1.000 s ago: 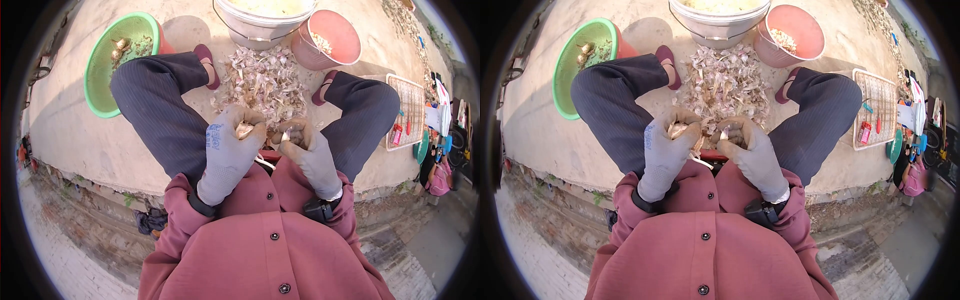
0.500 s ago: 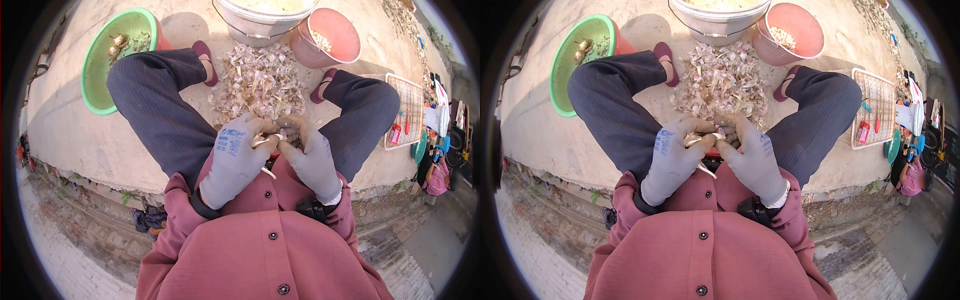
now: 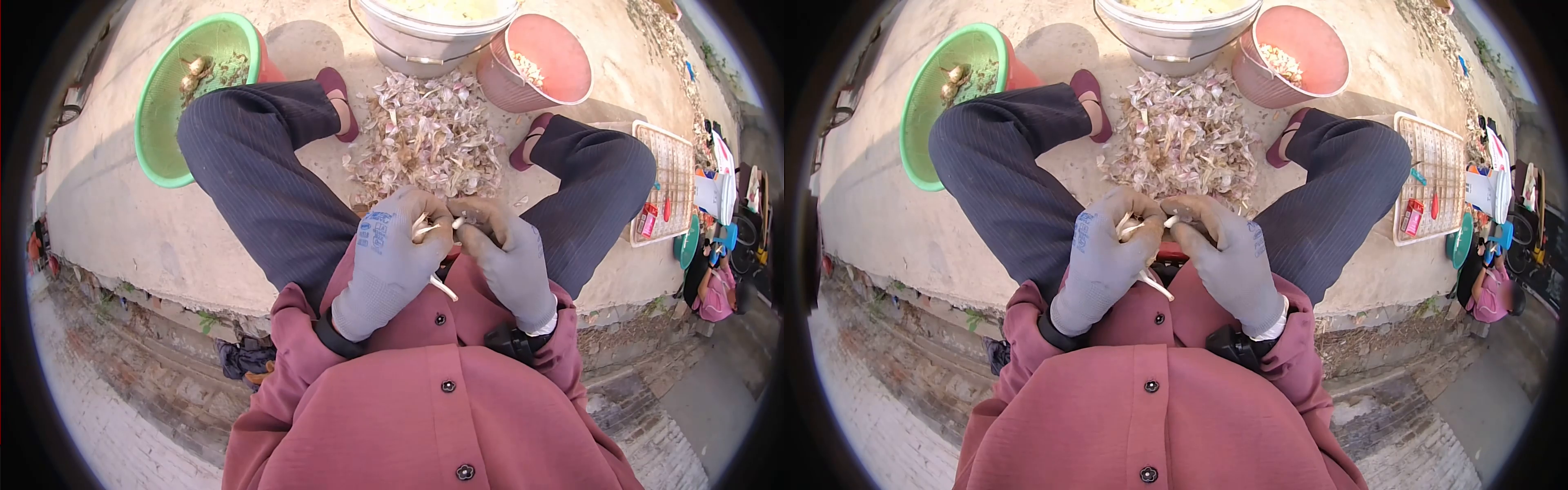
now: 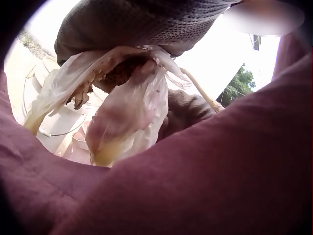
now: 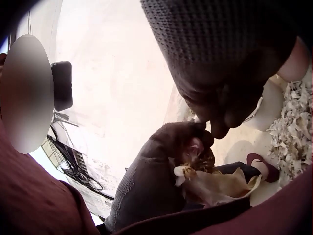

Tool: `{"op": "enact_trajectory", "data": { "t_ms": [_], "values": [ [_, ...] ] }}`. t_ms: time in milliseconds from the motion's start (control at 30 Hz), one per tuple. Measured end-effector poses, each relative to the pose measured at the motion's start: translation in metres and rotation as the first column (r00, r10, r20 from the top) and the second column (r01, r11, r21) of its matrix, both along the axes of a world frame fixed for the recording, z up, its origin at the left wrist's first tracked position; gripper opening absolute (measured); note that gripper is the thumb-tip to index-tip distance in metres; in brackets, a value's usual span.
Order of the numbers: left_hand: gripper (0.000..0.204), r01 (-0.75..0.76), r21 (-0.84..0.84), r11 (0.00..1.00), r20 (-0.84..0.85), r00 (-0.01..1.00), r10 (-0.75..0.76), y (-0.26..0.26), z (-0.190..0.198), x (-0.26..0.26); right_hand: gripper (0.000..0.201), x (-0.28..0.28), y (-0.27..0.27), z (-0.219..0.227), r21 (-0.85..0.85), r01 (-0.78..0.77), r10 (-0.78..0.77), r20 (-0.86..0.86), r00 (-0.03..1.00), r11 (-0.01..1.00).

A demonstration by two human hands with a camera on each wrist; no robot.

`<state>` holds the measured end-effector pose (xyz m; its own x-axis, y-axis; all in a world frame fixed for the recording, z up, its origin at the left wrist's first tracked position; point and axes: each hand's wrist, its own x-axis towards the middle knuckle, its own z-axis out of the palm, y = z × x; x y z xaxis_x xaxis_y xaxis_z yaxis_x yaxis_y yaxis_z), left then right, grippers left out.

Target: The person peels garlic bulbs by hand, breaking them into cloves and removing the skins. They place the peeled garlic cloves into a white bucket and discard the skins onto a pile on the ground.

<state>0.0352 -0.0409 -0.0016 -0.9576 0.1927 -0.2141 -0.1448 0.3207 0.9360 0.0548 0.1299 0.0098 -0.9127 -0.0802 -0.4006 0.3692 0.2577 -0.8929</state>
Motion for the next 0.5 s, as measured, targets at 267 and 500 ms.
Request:
{"op": "enact_trajectory", "data": {
  "t_ms": [267,500],
  "values": [
    [0.006,0.050,-0.093,0.994,-0.177,0.982,-0.066,0.007,0.001,-0.009,0.027,-0.005,-0.005,0.007,-0.205,0.177,-0.152,0.135,0.979,0.963],
    [0.009,0.152,-0.178,0.972,-0.286,0.937,-0.199,0.006,0.011,-0.013,0.024,-0.013,-0.008,-0.009,-0.153,0.242,-0.244,0.004,0.970,0.958]
  ]
}}
